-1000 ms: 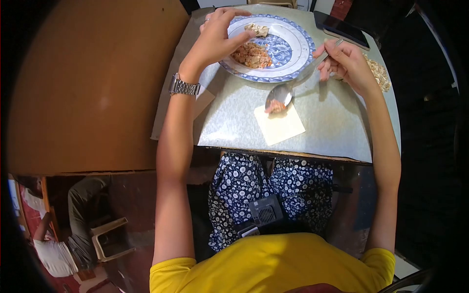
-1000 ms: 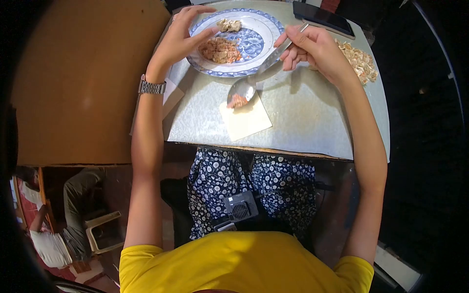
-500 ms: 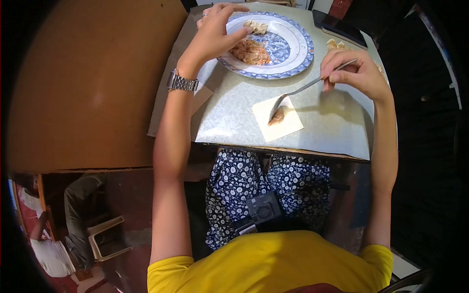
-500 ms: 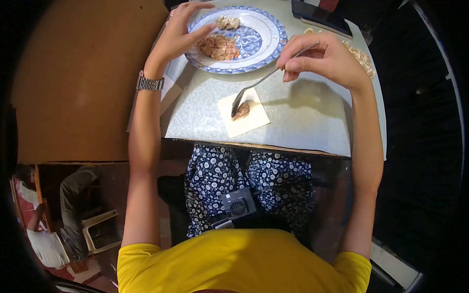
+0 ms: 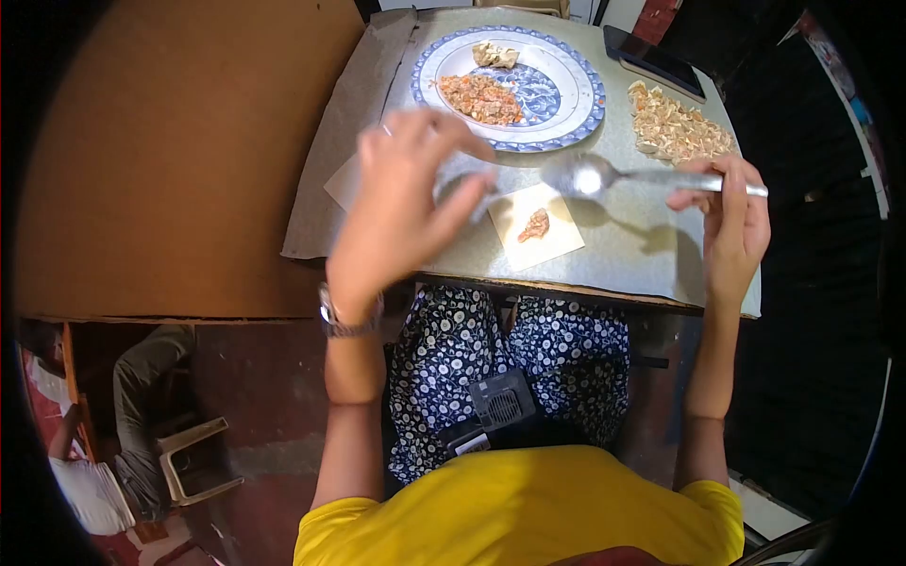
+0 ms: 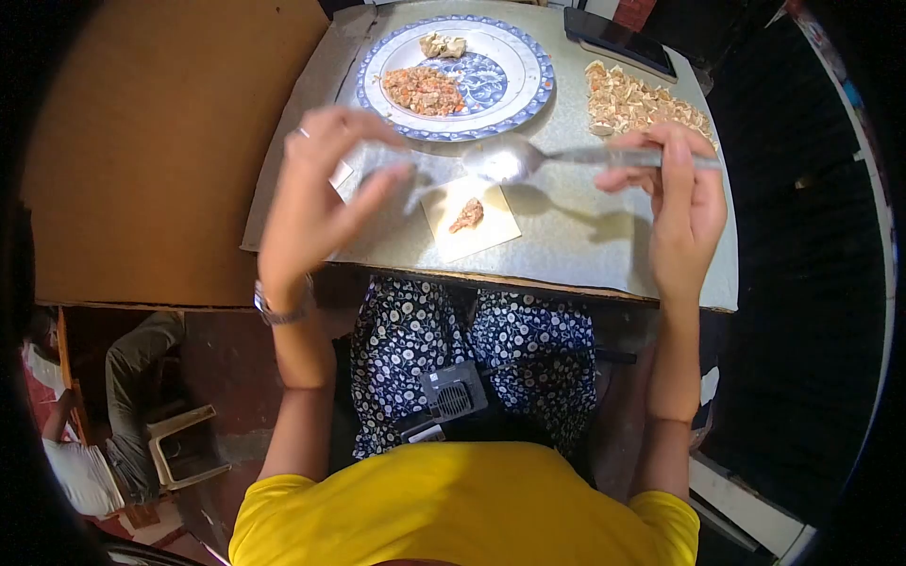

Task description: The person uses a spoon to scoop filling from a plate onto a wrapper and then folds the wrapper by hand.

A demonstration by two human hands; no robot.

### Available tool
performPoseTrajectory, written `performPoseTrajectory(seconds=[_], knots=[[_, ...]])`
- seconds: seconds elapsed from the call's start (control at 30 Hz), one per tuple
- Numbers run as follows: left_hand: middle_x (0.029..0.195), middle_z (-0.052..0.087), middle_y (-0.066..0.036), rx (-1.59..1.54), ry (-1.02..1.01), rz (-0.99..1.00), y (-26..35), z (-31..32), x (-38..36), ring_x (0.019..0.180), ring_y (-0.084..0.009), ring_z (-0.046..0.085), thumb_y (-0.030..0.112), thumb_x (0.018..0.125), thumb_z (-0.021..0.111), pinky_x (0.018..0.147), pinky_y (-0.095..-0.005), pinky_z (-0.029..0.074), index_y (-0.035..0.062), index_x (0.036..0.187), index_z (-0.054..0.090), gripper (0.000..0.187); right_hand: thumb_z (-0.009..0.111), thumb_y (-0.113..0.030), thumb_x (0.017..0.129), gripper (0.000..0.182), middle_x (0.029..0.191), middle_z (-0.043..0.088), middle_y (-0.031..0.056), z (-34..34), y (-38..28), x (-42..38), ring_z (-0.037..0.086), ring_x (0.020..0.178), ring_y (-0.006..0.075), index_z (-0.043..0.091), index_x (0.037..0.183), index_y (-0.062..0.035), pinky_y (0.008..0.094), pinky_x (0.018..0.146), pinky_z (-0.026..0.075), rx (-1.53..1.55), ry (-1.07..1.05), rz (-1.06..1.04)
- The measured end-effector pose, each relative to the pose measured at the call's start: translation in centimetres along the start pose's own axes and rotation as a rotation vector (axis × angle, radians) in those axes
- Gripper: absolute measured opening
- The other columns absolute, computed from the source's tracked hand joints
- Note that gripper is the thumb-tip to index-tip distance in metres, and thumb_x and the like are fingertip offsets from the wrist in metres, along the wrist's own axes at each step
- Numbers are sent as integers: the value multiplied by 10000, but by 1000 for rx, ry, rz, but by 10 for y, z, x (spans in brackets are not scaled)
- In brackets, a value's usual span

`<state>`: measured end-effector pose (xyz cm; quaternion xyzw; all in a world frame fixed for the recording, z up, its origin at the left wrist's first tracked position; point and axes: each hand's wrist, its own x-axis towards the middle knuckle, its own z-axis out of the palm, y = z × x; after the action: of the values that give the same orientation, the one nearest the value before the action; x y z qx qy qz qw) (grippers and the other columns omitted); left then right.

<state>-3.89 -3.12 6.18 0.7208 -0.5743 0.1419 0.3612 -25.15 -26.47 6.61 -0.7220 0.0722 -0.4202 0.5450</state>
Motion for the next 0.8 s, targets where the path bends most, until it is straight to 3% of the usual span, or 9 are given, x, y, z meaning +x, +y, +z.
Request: performPoseTrajectory(seconds=[0.07, 0.17, 0.8], knots=[[1060, 621, -84, -71, -141, -150, 11, 16, -23, 1030, -257, 552, 200, 825, 733, 927, -392, 373, 93, 985, 706, 194, 371, -188, 1079, 295, 992, 660, 210, 1, -4, -16, 679, 760, 201, 495, 1205, 48, 313, 716, 562, -55, 28, 71], [1087, 579, -75, -178, -176, -203, 6, 37, -32, 1073, -258, 499, 215, 835, 723, 948, -394, 330, 121, 981, 713, 174, 365, -182, 1078, 289, 974, 656, 204, 6, -5, -33, 672, 737, 192, 460, 1240, 38, 304, 699, 557, -90, 48, 127], [1087, 566, -42, -172, -176, -277, -3, 51, -36, 1100, -261, 462, 243, 787, 768, 1000, -412, 306, 191, 985, 759, 205, 373, -155, 1070, 270, 962, 642, 187, 12, -16, -47, 675, 733, 184, 406, 1271, 22, 283, 687, 556, -216, 16, 144]])
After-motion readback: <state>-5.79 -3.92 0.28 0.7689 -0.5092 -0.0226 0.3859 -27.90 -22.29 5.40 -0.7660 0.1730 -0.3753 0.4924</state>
